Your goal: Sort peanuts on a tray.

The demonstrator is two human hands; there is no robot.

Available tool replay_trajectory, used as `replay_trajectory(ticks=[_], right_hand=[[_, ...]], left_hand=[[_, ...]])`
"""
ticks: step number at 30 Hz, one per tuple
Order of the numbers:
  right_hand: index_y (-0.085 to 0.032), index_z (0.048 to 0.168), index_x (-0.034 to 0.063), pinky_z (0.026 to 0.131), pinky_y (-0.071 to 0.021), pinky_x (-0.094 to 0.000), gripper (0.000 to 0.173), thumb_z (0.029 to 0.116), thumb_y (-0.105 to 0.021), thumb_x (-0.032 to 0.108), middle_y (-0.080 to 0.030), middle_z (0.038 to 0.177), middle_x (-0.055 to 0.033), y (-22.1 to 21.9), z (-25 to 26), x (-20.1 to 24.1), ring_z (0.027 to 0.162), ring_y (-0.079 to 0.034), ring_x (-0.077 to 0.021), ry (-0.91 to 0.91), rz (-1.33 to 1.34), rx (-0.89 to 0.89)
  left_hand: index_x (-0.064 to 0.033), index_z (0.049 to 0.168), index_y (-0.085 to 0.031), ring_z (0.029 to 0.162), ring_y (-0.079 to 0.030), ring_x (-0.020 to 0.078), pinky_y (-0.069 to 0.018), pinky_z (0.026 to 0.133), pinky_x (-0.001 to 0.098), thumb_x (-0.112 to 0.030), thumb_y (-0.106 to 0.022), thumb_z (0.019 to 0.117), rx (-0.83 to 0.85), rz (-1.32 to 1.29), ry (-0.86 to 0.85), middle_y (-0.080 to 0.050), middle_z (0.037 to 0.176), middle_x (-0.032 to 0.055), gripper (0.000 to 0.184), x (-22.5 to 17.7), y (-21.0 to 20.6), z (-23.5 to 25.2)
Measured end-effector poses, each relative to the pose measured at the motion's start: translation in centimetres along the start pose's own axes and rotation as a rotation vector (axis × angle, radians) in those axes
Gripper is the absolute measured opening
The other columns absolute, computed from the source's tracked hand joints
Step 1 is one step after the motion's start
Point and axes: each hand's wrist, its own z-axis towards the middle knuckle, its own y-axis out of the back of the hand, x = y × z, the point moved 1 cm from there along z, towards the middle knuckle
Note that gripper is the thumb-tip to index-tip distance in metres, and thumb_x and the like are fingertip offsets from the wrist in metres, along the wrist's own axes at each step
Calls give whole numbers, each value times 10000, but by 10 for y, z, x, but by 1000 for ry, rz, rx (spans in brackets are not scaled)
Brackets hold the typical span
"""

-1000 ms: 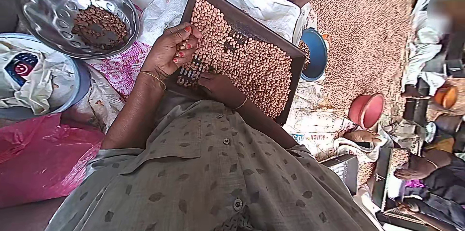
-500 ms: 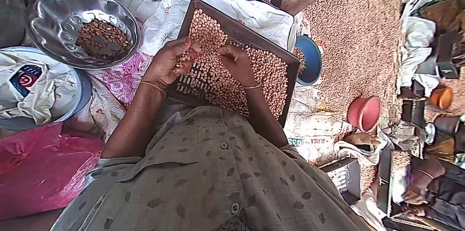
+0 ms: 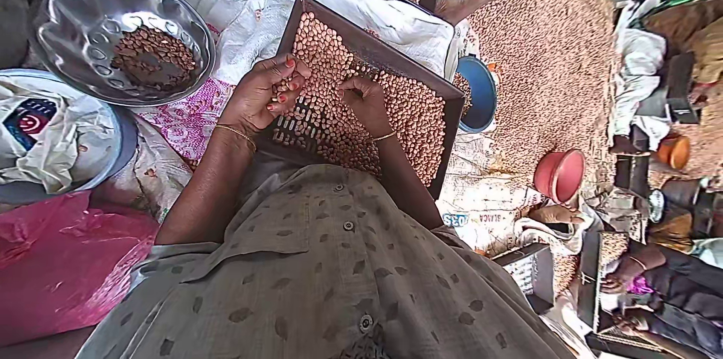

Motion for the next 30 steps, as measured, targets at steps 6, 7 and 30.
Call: replay_trajectory(ticks=[6,7,30], right_hand=[[-701,977,-59,656,-612,-249,68,929,-654,-52,-718,816,-71,3,-3,17,659,-687,-84,-87,371,-44],[-694,974,-54,657,-621,-258,62,934,-647,-60,-723,808,-61,3,-5,25,658,-697,-93,-92,494,-42],[-640,972,15,556,-538,-219,121,1028,-537,46,-656,788,-29,-19,-16,54,596,-602,-76,-140,834,12]], left_hand=[[-112,1042,-654,441,-400,-39,-325,380,97,-163,-309,1105,7,80,19,-552,685,-86,354,1,-2,0],[-106,1070,-663,446,-398,-37,-323,385,101,-154,-338,1097,20,132,33,-547,684,-88,329,2,-3,1],[-119,997,-688,490,-425,-36,-326,425,109,-105,-457,1060,193,405,8,-547,663,-99,241,5,-6,-3]])
